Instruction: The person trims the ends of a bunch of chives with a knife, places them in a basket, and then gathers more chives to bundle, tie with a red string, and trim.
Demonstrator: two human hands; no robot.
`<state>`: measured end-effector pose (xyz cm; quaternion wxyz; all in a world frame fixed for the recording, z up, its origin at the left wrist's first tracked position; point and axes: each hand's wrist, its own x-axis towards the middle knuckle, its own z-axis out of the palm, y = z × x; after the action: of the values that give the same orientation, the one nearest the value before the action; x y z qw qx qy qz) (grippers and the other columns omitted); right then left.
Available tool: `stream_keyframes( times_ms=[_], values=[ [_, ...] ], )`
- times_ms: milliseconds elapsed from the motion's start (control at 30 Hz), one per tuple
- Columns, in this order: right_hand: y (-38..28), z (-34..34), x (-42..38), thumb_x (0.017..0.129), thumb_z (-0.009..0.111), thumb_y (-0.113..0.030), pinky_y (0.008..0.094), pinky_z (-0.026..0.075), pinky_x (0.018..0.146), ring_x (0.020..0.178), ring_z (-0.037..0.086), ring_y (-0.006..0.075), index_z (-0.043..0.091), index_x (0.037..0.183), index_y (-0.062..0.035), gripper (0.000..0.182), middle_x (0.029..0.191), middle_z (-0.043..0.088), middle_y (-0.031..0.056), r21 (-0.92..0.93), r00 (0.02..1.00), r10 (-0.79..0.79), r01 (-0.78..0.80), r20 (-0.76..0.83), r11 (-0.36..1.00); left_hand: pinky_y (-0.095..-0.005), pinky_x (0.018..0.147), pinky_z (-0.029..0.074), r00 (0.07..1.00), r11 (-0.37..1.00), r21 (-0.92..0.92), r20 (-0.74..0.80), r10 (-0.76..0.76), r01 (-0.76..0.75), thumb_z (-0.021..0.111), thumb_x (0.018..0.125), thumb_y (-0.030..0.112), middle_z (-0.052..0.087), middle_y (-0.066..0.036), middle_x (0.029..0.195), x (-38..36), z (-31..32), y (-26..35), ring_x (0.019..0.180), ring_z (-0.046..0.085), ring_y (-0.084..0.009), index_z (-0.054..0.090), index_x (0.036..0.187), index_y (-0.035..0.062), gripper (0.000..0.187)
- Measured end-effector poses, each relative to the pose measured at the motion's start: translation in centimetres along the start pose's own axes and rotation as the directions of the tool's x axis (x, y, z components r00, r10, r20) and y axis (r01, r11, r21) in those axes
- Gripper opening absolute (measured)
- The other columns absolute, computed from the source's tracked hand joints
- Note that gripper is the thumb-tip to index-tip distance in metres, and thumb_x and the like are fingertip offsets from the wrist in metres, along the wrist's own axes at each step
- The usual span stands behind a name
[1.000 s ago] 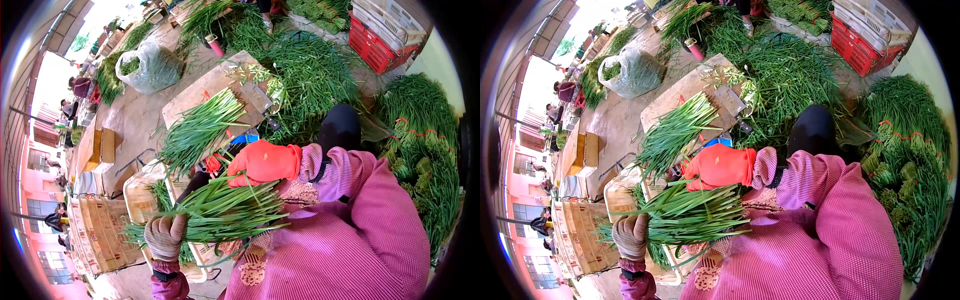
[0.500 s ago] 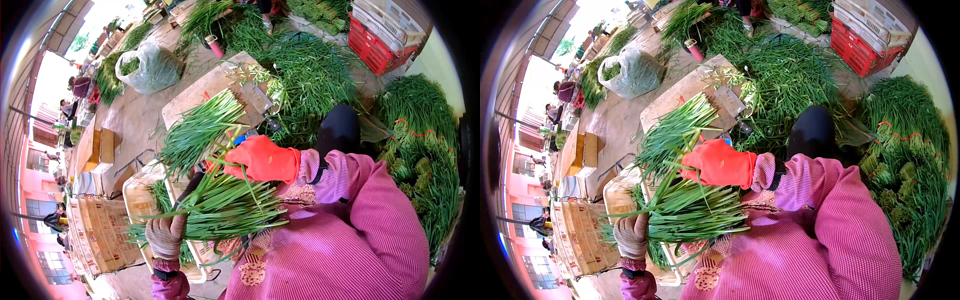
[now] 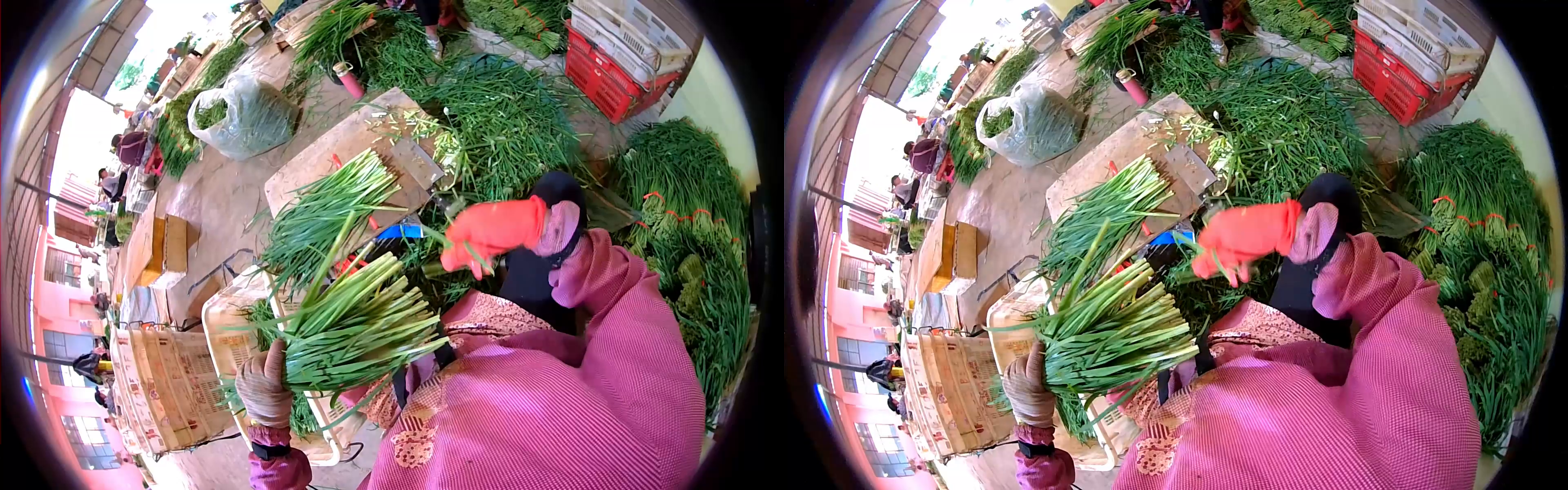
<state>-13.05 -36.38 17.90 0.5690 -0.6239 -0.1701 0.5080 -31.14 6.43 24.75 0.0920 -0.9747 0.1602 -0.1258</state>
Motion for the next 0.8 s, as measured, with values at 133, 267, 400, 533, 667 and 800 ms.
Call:
stream_keyframes(
  times_ms=[133,267,400,533,667,800],
  values=[
    [-1.6,1.9,0.3,0.089,0.060,-0.058,0.0389,0.052,0.084,0.096,0.067,0.0302,0.068,0.110,-0.0035,0.059,0.102,0.071,0.0156,-0.694,0.943,-0.274,0.069,-0.189,0.717,-0.0464,0.072,0.048,1.000,1.000,-0.002,-0.024,-0.002,0.002,0.063,0.069,0.004,0.061,-0.009,0.090,0.3,0.1,0.0,0.081,0.060,-0.0320,0.055,0.130,0.0158,0.062],
    [0.5,3.2,6.0,0.092,0.067,-0.040,0.0317,0.047,0.092,0.105,0.063,0.0185,0.064,0.121,-0.0013,0.048,0.113,0.070,0.0119,-0.303,0.846,-0.526,0.525,0.084,0.795,-0.0466,0.072,0.048,0.999,1.000,0.008,-0.012,0.030,-0.030,0.065,0.073,0.007,0.060,-0.009,0.089,1.4,-0.3,0.4,0.080,0.060,-0.0315,0.056,0.129,0.0150,0.057],
    [-1.6,5.3,5.2,0.097,0.062,-0.025,0.0312,0.042,0.102,0.116,0.056,0.0144,0.061,0.128,-0.0003,0.040,0.126,0.064,0.0065,0.100,0.761,-0.642,0.635,0.091,0.766,-0.0410,0.060,0.046,0.994,0.989,-0.144,-0.100,-0.033,0.018,0.064,0.075,0.009,0.062,-0.008,0.080,2.2,-0.9,1.6,0.072,0.061,-0.0283,0.065,0.113,0.0114,0.038],
    [-1.9,7.5,6.3,0.094,0.065,-0.026,0.0367,0.045,0.103,0.118,0.057,0.0194,0.055,0.133,-0.0020,0.047,0.132,0.060,0.0084,0.469,0.946,-0.325,0.290,-0.007,0.834,-0.0435,0.060,0.049,0.992,0.995,-0.076,0.115,-0.050,0.059,0.064,0.076,0.011,0.062,-0.011,0.081,1.9,-1.1,0.9,0.074,0.063,-0.0314,0.055,0.130,0.0131,0.055],
    [-0.4,6.1,7.1,0.092,0.067,-0.027,0.0355,0.053,0.088,0.101,0.064,0.0171,0.069,0.103,0.0005,0.030,0.107,0.069,0.0080,0.407,0.952,-0.299,0.301,-0.072,0.862,-0.0435,0.062,0.049,0.997,0.989,-0.146,0.081,0.000,0.012,0.071,0.070,0.008,0.062,-0.010,0.083,1.5,-1.2,0.5,0.076,0.063,-0.0332,0.049,0.134,0.0164,0.068],
    [1.0,4.4,7.0,0.095,0.063,-0.030,0.0353,0.054,0.079,0.082,0.065,0.0209,0.065,0.096,-0.0011,0.029,0.090,0.069,0.0100,0.348,0.901,-0.415,0.431,-0.124,0.833,-0.0437,0.065,0.049,0.994,0.980,-0.182,0.093,-0.057,0.074,0.073,0.067,0.008,0.062,-0.010,0.086,0.4,-0.4,0.6,0.079,0.063,-0.0339,0.047,0.137,0.0165,0.076]
  ],
)
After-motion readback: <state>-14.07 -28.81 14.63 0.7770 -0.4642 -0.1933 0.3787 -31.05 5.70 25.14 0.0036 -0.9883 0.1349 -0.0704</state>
